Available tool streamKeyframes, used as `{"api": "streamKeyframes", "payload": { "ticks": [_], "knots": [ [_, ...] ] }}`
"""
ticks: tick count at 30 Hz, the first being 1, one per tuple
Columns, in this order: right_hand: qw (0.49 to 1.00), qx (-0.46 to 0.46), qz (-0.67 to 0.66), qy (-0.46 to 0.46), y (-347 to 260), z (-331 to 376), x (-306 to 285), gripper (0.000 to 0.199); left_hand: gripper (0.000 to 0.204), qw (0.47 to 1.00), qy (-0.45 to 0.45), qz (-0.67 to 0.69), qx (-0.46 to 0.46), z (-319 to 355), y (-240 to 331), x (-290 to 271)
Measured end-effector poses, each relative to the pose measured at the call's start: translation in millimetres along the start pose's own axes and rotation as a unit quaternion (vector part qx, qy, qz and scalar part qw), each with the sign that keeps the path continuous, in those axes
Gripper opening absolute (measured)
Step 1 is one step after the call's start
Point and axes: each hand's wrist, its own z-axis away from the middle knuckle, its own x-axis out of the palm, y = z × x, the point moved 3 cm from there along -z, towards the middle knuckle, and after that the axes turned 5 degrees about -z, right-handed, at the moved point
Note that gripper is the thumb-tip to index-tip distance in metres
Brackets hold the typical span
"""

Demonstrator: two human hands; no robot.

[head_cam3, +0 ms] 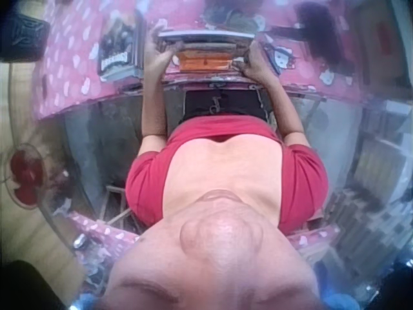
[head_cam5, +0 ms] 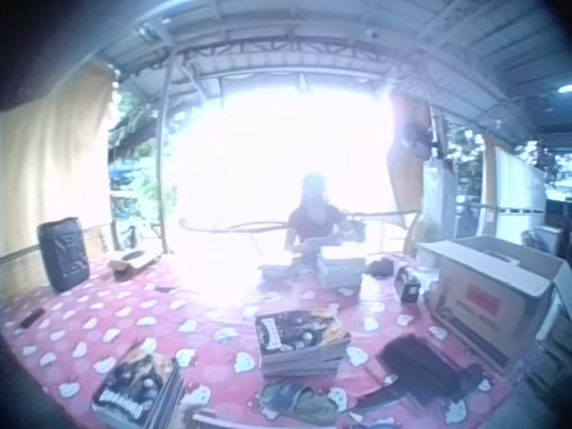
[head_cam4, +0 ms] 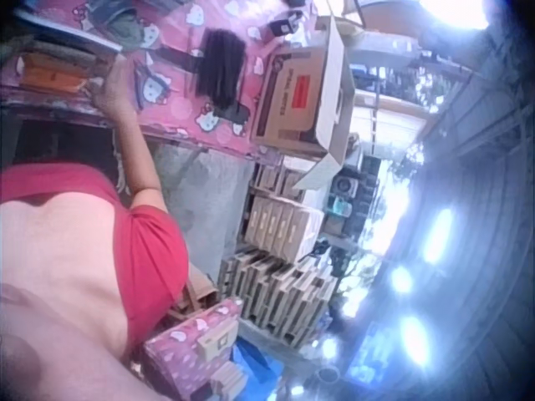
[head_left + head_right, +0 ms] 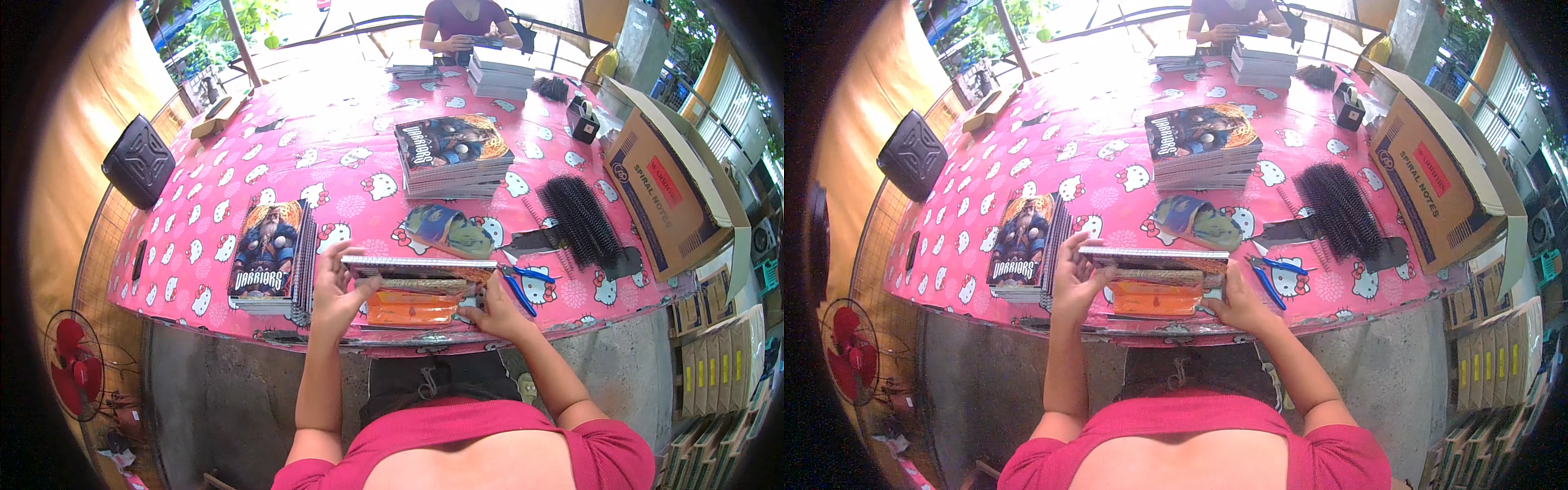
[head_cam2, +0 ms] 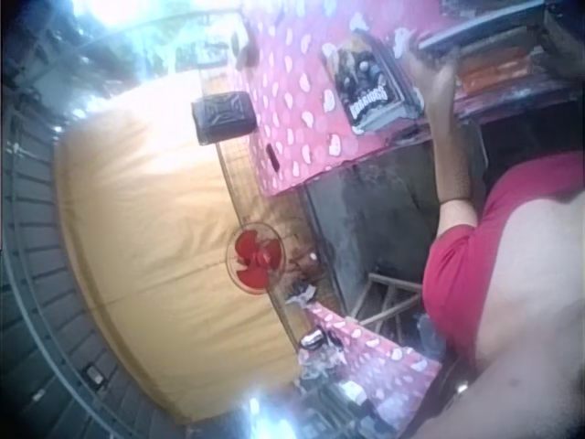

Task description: The person prepares notebooks by inserting cardboard backings into the spiral bindings, cutting off excess wire with pliers, and stacking the finished items.

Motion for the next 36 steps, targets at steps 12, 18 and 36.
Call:
{"api": "streamKeyframes", "payload": {
  "ticks": [12, 18, 36],
  "knots": [
    [0.953, 0.117, 0.1, 0.261, 68.3, -65.6, -116.8, 0.056, 0.1, 0.939, 0.152, -0.217, 0.221, 18.1, 24.9, 12.5],
    [0.925, 0.058, 0.314, 0.207, 96.2, -92.0, -133.4, 0.035, 0.074, 0.803, 0.027, -0.523, 0.283, 26.6, 83.2, 103.4],
    [0.999, -0.043, 0.006, 0.004, -81.2, -41.1, -91.0, 0.016, 0.016, 0.881, -0.012, -0.352, 0.316, 9.4, 63.3, 109.2]
  ]
}}
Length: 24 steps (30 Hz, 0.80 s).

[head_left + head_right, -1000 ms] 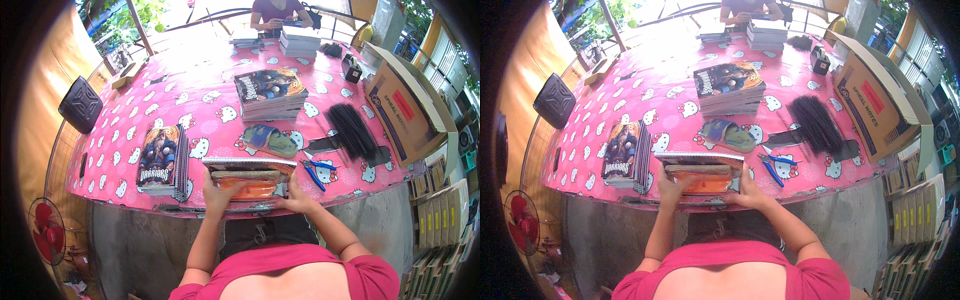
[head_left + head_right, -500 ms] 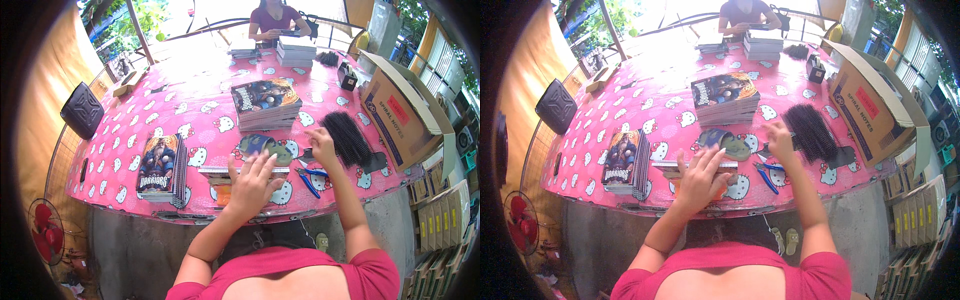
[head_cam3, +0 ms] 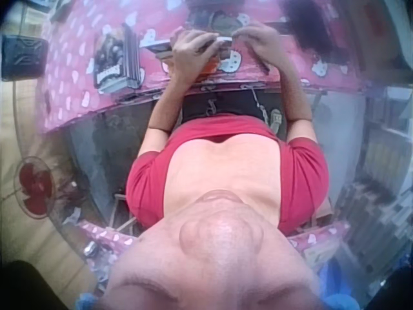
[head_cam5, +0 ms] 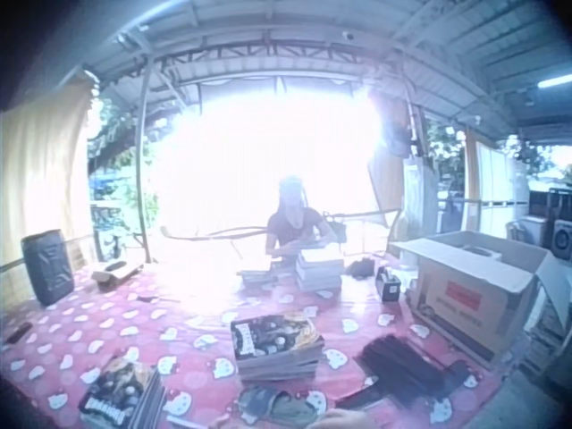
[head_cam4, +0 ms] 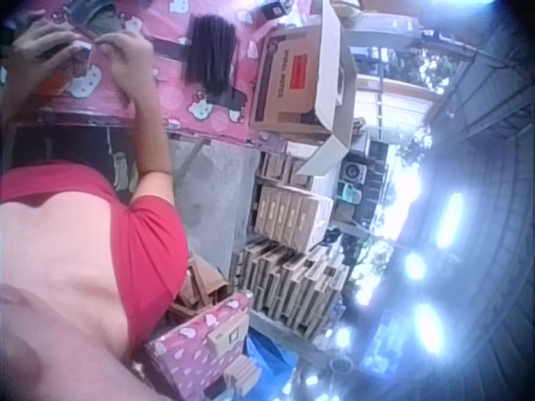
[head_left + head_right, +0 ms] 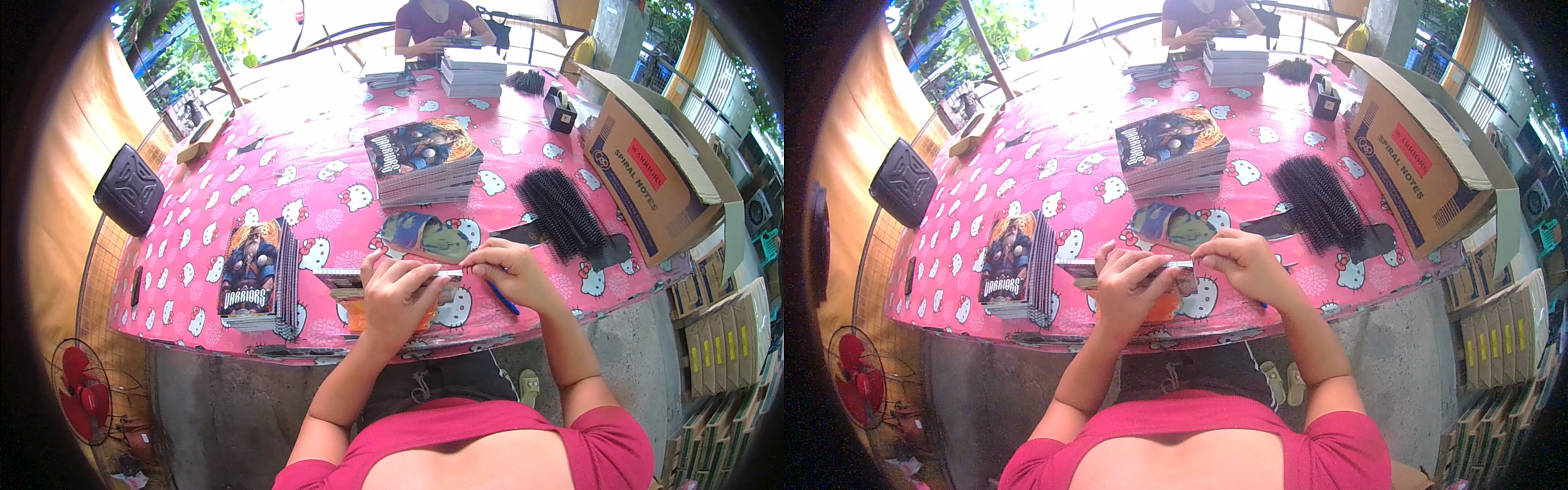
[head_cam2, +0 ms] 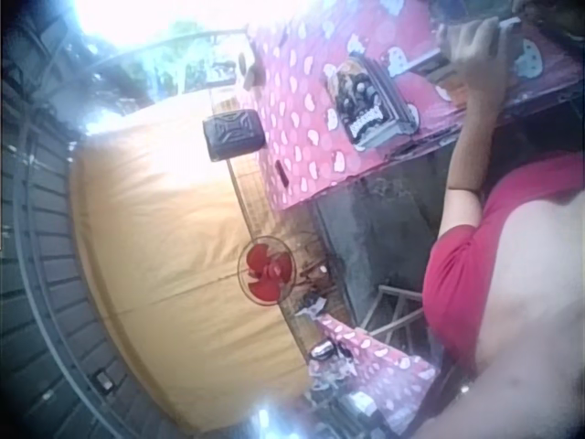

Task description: The person prepares notebooks by inserting cardboard backings into the spiral bindings, cutting off excess wire with pliers, and stacking the finished items.

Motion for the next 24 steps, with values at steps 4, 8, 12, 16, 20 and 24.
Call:
{"api": "streamKeyframes", "payload": {
  "ticks": [4, 8, 12, 16, 20, 24],
  "knots": [
    [0.998, -0.051, 0.011, 0.035, -6.6, -3.6, 2.1, 0.014, 0.015, 1.0, 0.012, -0.003, -0.003, 0.4, 0.2, 1.6],
    [0.998, 0.044, -0.048, -0.01, -3.8, -1.8, 4.4, 0.014, 0.015, 1.0, 0.008, -0.005, -0.008, 0.9, 1.6, 1.7],
    [0.999, 0.032, -0.019, 0.025, -16.4, -0.9, 11.1, 0.011, 0.018, 1.0, -0.004, -0.004, -0.026, 1.7, 0.2, 2.0],
    [0.985, -0.072, 0.145, 0.063, -23.1, 2.3, 18.3, 0.019, 0.02, 1.0, 0.003, -0.006, -0.015, 2.9, -1.3, 0.2],
    [0.974, -0.091, 0.195, 0.076, -27.1, 3.7, 24.9, 0.021, 0.019, 1.0, -0.007, -0.007, -0.015, 6.3, -3.1, 1.7],
    [0.973, -0.064, 0.182, 0.13, -36.5, 0.3, 26.3, 0.014, 0.019, 0.997, -0.008, -0.077, -0.028, 5.6, 6.0, -5.6]
  ]
}}
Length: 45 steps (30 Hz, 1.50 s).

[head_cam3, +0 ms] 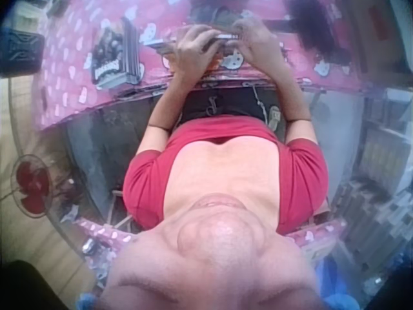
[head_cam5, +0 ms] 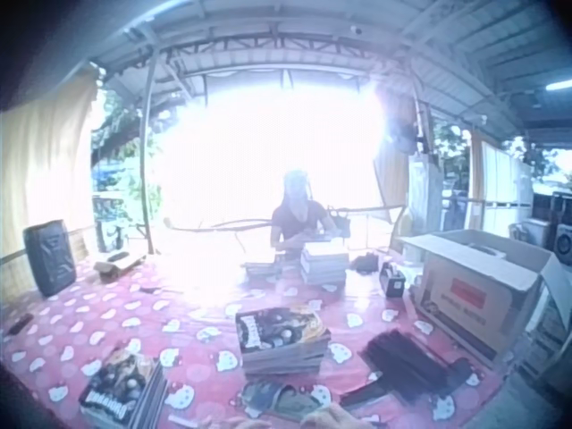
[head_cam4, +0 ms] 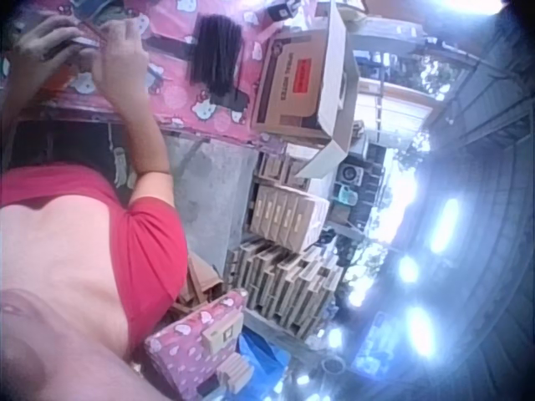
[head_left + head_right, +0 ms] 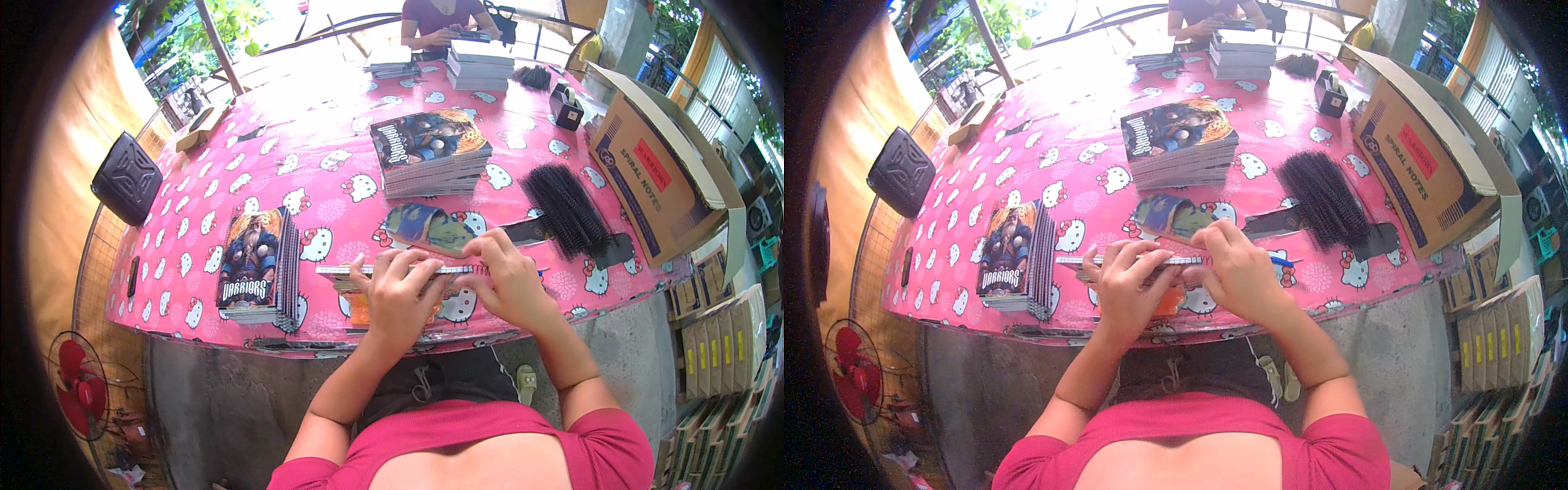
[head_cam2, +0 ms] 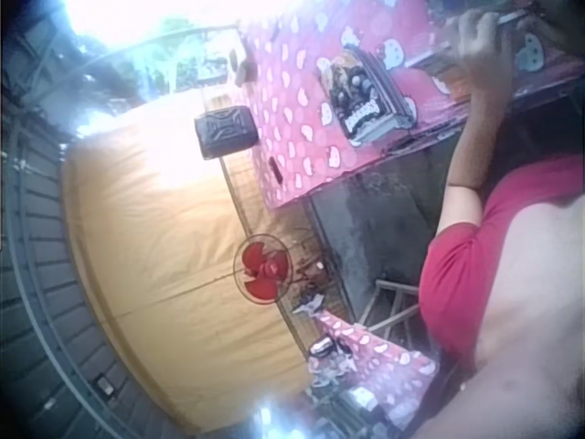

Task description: The person prepares notebooks by inserting cardboard backings into the spiral bindings, cutting off excess wire with pliers, and stacking the finished items.

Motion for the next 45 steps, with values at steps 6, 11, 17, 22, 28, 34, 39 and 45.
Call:
{"api": "streamKeyframes", "payload": {
  "ticks": [6, 11, 17, 22, 28, 34, 39, 45],
  "knots": [
    [0.89, 0.206, -0.251, -0.32, 39.8, -33.6, -0.5, 0.018, 0.02, 0.997, -0.043, 0.06, 0.009, 9.5, -14.2, -2.8],
    [0.892, 0.027, 0.196, -0.406, 105.2, -56.8, 91.7, 0.041, 0.023, 0.996, -0.031, 0.084, 0.009, 8.9, -13.6, 0.3],
    [0.92, 0.1, 0.191, -0.328, 106.3, -45.8, 69.4, 0.048, 0.03, 0.999, -0.002, 0.049, -0.023, 8.9, -18.9, -2.1],
    [0.872, 0.151, -0.451, -0.117, 140.9, 7.0, 21.5, 0.056, 0.026, 0.998, 0.014, 0.063, -0.019, 6.0, -16.1, 2.3],
    [0.887, 0.132, -0.405, -0.181, 99.6, -14.4, 11.4, 0.046, 0.027, 0.998, -0.001, 0.064, -0.026, 6.3, -20.0, 1.2],
    [0.813, 0.215, -0.524, -0.137, 97.8, -27.7, 14.8, 0.03, 0.028, 0.996, -0.023, -0.01, -0.083, 5.5, -34.5, -13.8],
    [0.976, 0.111, -0.061, -0.178, 97.4, -44.4, 32.3, 0.037, 0.032, 0.991, -0.015, -0.035, -0.127, 8.2, -39.2, -23.3],
    [0.961, 0.115, -0.157, -0.197, 75.4, -54.7, 50.0, 0.037, 0.033, 0.989, -0.033, 0.049, -0.138, 4.0, -57.6, -27.1]
  ]
}}
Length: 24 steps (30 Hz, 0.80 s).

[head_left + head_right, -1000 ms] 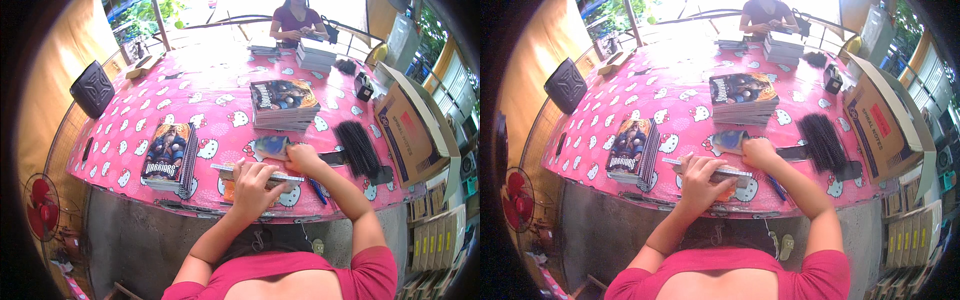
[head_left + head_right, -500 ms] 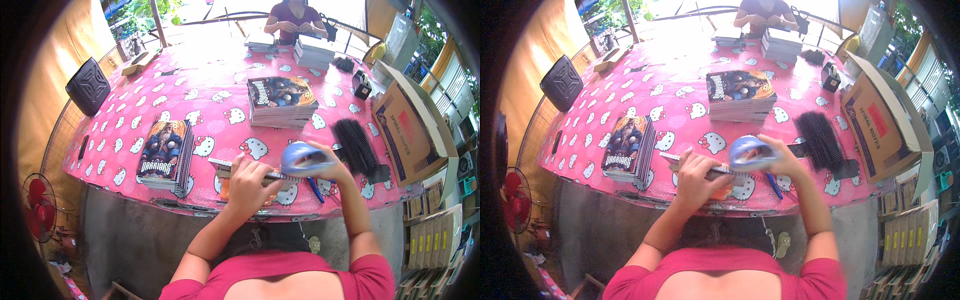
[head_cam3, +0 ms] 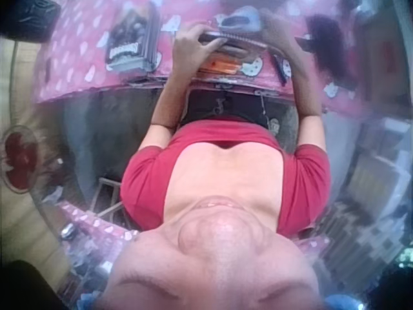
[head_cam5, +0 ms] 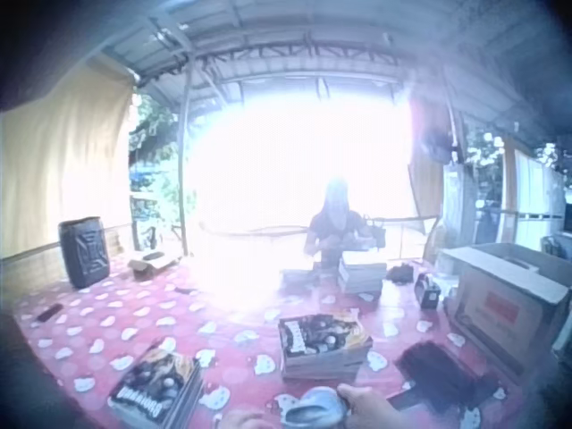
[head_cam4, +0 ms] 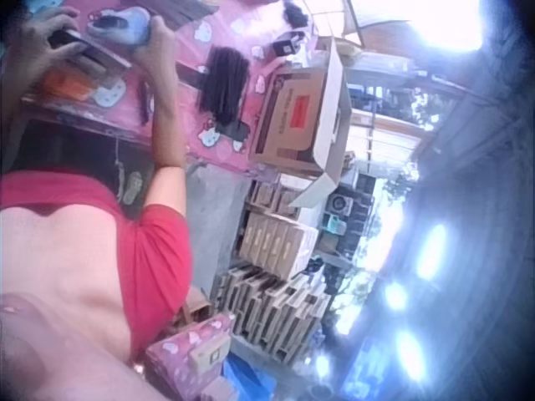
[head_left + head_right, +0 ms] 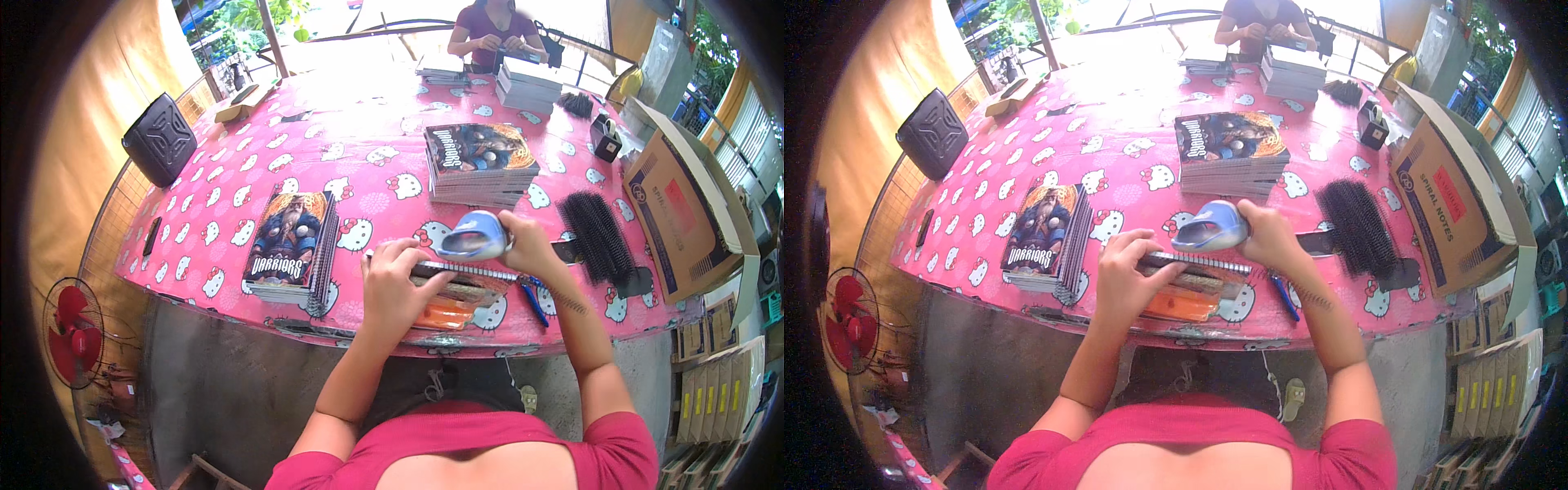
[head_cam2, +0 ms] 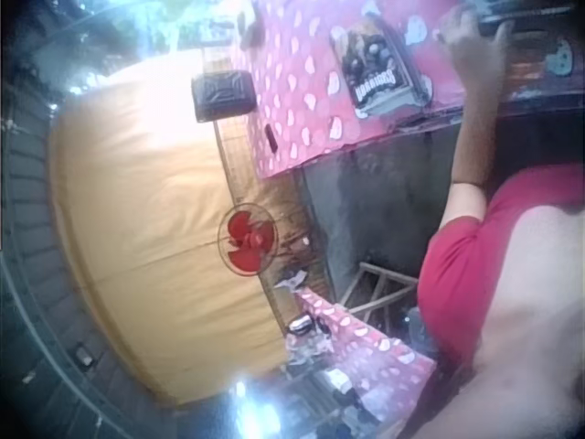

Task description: The person prepares notebooks by inserting cardboard backings into the spiral bindings, cutting off excess wire with pliers, and stacking the finished items.

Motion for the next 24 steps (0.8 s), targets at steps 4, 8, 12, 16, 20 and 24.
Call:
{"api": "streamKeyframes", "payload": {
  "ticks": [4, 8, 12, 16, 20, 24],
  "knots": [
    [0.977, -0.064, -0.201, -0.036, -7.7, 3.9, 13.5, 0.034, 0.036, 0.999, 0.041, -0.032, -0.004, 6.8, -10.6, -9.9],
    [0.997, -0.064, -0.042, -0.02, -4.1, -12.7, 17.9, 0.031, 0.037, 0.998, 0.057, 0.002, 0.0, 3.6, -22.0, -12.6],
    [0.989, -0.042, -0.119, -0.072, -7.7, -12.8, 28.7, 0.025, 0.038, 0.994, 0.06, 0.074, -0.057, 4.9, -31.7, -12.8],
    [0.961, -0.031, -0.269, -0.054, -27.8, -22.1, 28.7, 0.034, 0.042, 0.97, 0.026, 0.19, -0.152, 10.9, -50.9, -9.8],
    [0.994, -0.072, 0.075, -0.016, -7.8, -36.1, 45.0, 0.033, 0.045, 0.919, 0.064, 0.359, -0.148, 11.3, -53.4, -1.5],
    [0.974, -0.087, -0.186, -0.101, -33.5, -42.2, 53.9, 0.031, 0.04, 0.858, 0.087, 0.47, -0.187, 19.8, -63.5, -5.7]
  ]
}}
